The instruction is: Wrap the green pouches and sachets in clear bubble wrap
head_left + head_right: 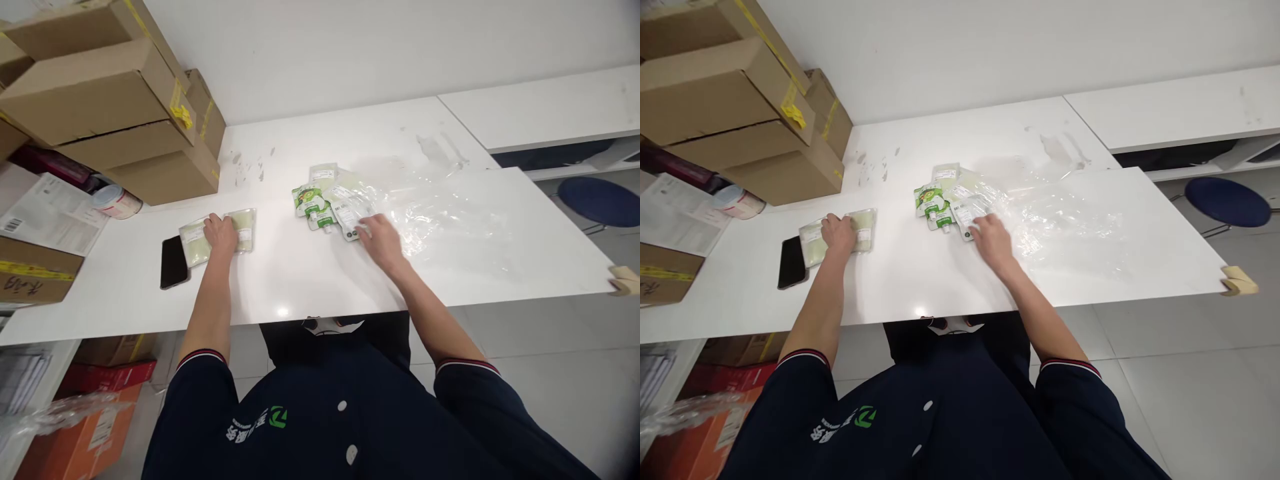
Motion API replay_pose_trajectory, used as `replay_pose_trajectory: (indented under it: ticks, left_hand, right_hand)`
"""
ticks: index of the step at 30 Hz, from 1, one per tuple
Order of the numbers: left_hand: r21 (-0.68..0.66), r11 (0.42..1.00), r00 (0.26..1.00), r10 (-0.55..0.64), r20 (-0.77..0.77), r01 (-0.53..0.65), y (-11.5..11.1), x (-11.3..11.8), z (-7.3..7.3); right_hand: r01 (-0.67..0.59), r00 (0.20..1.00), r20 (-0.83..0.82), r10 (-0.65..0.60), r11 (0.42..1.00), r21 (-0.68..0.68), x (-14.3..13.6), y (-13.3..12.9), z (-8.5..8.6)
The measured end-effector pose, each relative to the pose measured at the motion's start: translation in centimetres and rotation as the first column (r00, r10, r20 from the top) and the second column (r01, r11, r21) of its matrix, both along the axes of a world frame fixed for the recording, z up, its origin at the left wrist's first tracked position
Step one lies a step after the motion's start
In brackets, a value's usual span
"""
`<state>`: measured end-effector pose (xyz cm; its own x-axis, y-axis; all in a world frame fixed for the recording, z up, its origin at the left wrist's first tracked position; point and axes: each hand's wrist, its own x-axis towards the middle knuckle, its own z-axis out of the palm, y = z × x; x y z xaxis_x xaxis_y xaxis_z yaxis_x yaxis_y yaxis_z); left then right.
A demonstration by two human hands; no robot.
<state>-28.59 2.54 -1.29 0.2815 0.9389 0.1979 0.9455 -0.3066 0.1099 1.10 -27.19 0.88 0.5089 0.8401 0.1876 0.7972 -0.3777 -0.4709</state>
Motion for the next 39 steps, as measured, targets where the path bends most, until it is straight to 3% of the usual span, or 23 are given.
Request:
replay_pose_trajectory:
  ticks: [3,6,8,10,12,13,15,17,19,21,23,25,27,29,32,34,36,38,39]
  left_hand:
    - [0.054,0.999,0.999,0.000,0.046,-0.003,-1.1,-0.2,0.7]
    - [0.128,0.992,0.986,-0.042,0.161,0.021,-3.6,0.4,1.4]
    - [0.173,0.980,0.959,-0.144,0.246,0.102,-6.0,1.6,1.5]
    - [0.197,0.959,0.894,-0.265,0.360,0.205,-8.7,3.2,1.2]
    - [0.162,0.930,0.772,-0.365,0.521,0.330,-11.4,5.2,0.5]
    - [0.112,0.919,0.700,-0.363,0.615,0.379,-12.7,6.2,0.2]
    - [-0.029,0.890,0.554,-0.257,0.792,0.454,-14.8,8.1,-0.3]
    - [-0.177,0.819,0.429,-0.092,0.898,0.545,-16.2,9.7,-0.2]
    - [-0.292,0.708,0.336,0.082,0.938,0.643,-17.0,11.0,0.4]
    - [-0.365,0.578,0.263,0.255,0.930,0.730,-17.4,12.0,1.1]
    - [-0.398,0.474,0.215,0.395,0.893,0.785,-17.6,12.8,1.7]
    - [-0.422,0.475,0.196,0.453,0.870,0.772,-17.7,13.1,1.9]
    - [-0.429,0.566,0.185,0.437,0.880,0.704,-17.8,12.8,1.7]
    - [-0.405,0.666,0.181,0.382,0.906,0.626,-17.7,11.8,1.3]
    - [-0.338,0.754,0.208,0.267,0.941,0.564,-17.7,9.4,1.4]
    - [-0.295,0.772,0.235,0.193,0.953,0.563,-18.2,7.7,2.0]
    - [-0.268,0.760,0.237,0.154,0.959,0.592,-19.1,6.2,2.8]
    - [-0.236,0.777,0.215,0.132,0.968,0.583,-20.0,4.6,3.5]
    - [-0.203,0.817,0.188,0.119,0.975,0.539,-20.4,3.8,3.8]
  right_hand:
    - [0.165,0.971,0.193,-0.139,0.978,-0.125,3.9,-1.7,0.0]
    - [0.135,0.982,0.168,-0.085,0.938,-0.320,6.1,-3.0,-0.9]
    - [0.113,0.991,0.109,-0.081,0.937,-0.331,6.6,-3.5,-1.5]
    - [0.175,0.983,0.085,-0.163,0.972,-0.159,6.5,-3.8,-1.5]
    - [0.255,0.964,0.029,-0.264,0.951,0.175,6.1,-3.9,-0.8]
    - [0.283,0.957,-0.039,-0.289,0.889,0.360,5.8,-3.9,-0.2]
    - [0.332,0.943,-0.245,-0.226,0.696,0.637,5.2,-3.6,1.2]
    - [0.422,0.879,-0.474,-0.041,0.528,0.737,4.6,-3.0,2.4]
    - [0.516,0.747,-0.648,0.149,0.485,0.706,4.1,-2.3,3.0]
    - [0.561,0.598,-0.763,0.246,0.551,0.618,3.5,-1.6,2.6]
    - [0.552,0.469,-0.846,0.252,0.665,0.503,2.7,-1.0,1.1]
    - [0.499,0.362,-0.910,0.202,0.783,0.372,1.7,-0.8,-0.8]
    - [0.403,0.311,-0.944,0.113,0.884,0.239,0.9,-0.8,-2.5]
    - [0.315,0.373,-0.927,0.033,0.936,0.160,0.1,-1.0,-3.5]
    - [0.234,0.674,-0.739,0.005,0.947,0.219,-1.4,-1.1,-3.4]
    - [0.114,0.843,-0.536,0.043,0.960,0.257,-3.1,-0.9,-2.8]
    - [-0.070,0.894,-0.422,0.151,0.977,0.202,-5.1,-0.3,-2.2]
    - [-0.236,0.854,-0.441,0.276,0.961,0.144,-6.7,0.8,-1.7]
    - [-0.308,0.819,-0.462,0.341,0.940,0.148,-7.2,1.6,-1.5]
